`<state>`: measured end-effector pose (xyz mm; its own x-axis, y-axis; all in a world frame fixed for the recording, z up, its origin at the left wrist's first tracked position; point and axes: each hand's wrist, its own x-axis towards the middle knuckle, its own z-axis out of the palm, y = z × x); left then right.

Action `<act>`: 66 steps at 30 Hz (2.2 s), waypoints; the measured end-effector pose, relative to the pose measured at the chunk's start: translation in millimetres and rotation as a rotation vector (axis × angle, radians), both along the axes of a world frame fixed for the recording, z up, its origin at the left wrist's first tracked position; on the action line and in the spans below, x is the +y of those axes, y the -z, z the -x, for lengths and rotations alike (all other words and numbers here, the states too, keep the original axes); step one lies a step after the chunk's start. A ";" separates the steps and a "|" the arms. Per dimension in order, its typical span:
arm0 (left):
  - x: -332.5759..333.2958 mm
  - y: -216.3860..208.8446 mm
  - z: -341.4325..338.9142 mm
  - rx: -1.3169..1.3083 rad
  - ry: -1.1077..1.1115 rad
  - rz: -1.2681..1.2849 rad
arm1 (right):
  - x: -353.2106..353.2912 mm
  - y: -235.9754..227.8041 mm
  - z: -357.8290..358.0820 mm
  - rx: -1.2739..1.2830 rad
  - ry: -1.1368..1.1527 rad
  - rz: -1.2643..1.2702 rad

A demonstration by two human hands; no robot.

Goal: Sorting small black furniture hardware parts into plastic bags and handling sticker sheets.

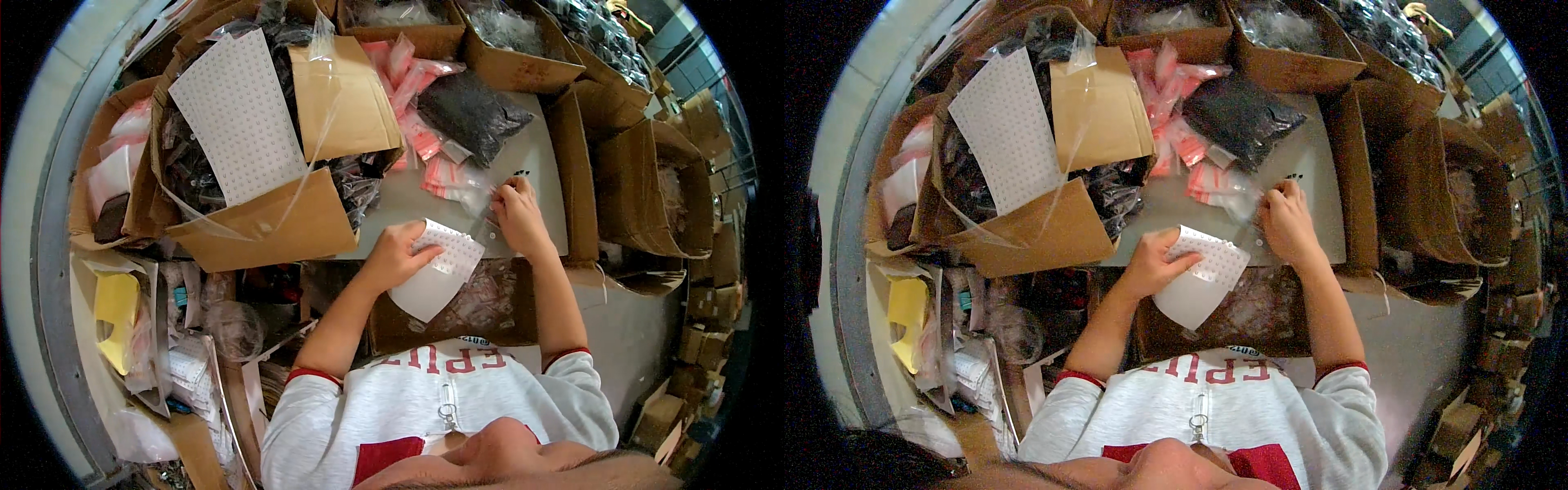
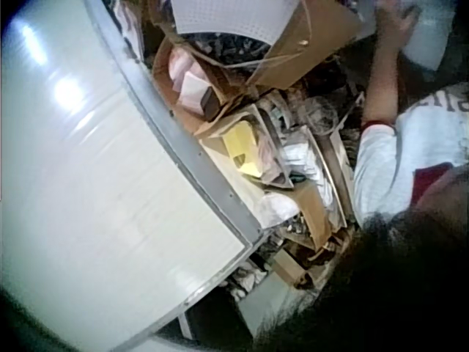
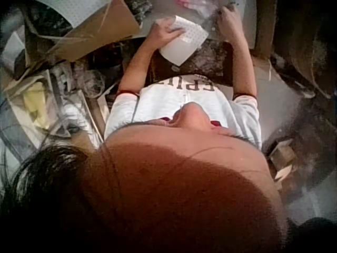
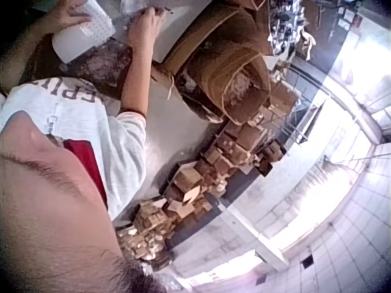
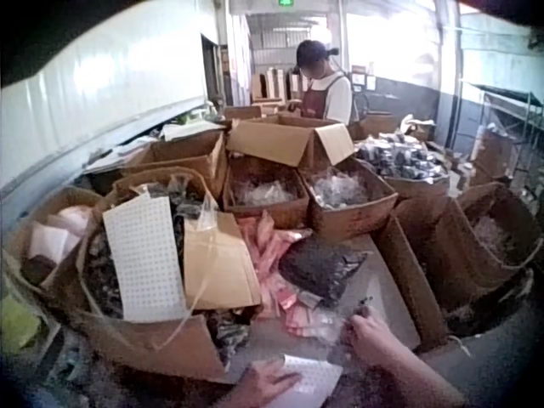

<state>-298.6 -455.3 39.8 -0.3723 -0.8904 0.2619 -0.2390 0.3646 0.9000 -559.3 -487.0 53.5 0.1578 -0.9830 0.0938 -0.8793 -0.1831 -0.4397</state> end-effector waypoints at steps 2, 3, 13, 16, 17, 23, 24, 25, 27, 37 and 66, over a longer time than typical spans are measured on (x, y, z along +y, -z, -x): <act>-0.6 -0.3 0.3 -0.003 0.015 -0.007 | -1.3 6.7 2.7 0.042 0.082 0.082; -0.3 0.1 -1.2 0.016 0.017 -0.002 | -0.1 2.3 1.8 0.039 0.077 0.081; 2.4 3.7 -4.6 0.123 -0.003 -0.096 | 49.8 -3.8 13.1 -0.079 0.210 0.102; 3.7 -3.2 -4.4 0.139 0.005 -0.111 | 59.5 -2.7 12.1 -0.059 0.250 0.121; 3.6 -3.7 -4.7 0.137 0.007 -0.110 | 62.3 -2.8 11.8 -0.056 0.272 0.112; 4.8 -3.8 -5.5 0.147 0.018 -0.095 | 64.1 -28.9 -11.1 -0.365 -0.009 -0.087; 4.5 -7.2 -6.6 0.118 0.030 -0.081 | 61.5 -39.5 -22.8 -0.412 -0.046 -0.094; 3.7 -9.4 -6.9 0.089 0.042 -0.066 | 58.6 -41.8 -29.8 -0.413 -0.044 -0.091; 3.9 -8.4 -6.5 0.094 0.061 -0.068 | 53.4 -44.6 -41.3 -0.444 -0.208 -0.097; 4.3 -7.7 -4.4 0.070 0.090 -0.060 | 52.8 -43.4 -46.0 -0.362 -0.259 -0.077; 4.1 -3.5 -6.8 0.081 0.064 -0.104 | -7.3 -14.9 -10.4 -0.120 0.091 -0.004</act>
<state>-291.7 -451.2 43.4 -0.4107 -0.8894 0.2009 -0.1429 0.2804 0.9492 -548.9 -494.2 68.4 0.0564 -0.9931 0.1024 -0.8332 -0.1033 -0.5432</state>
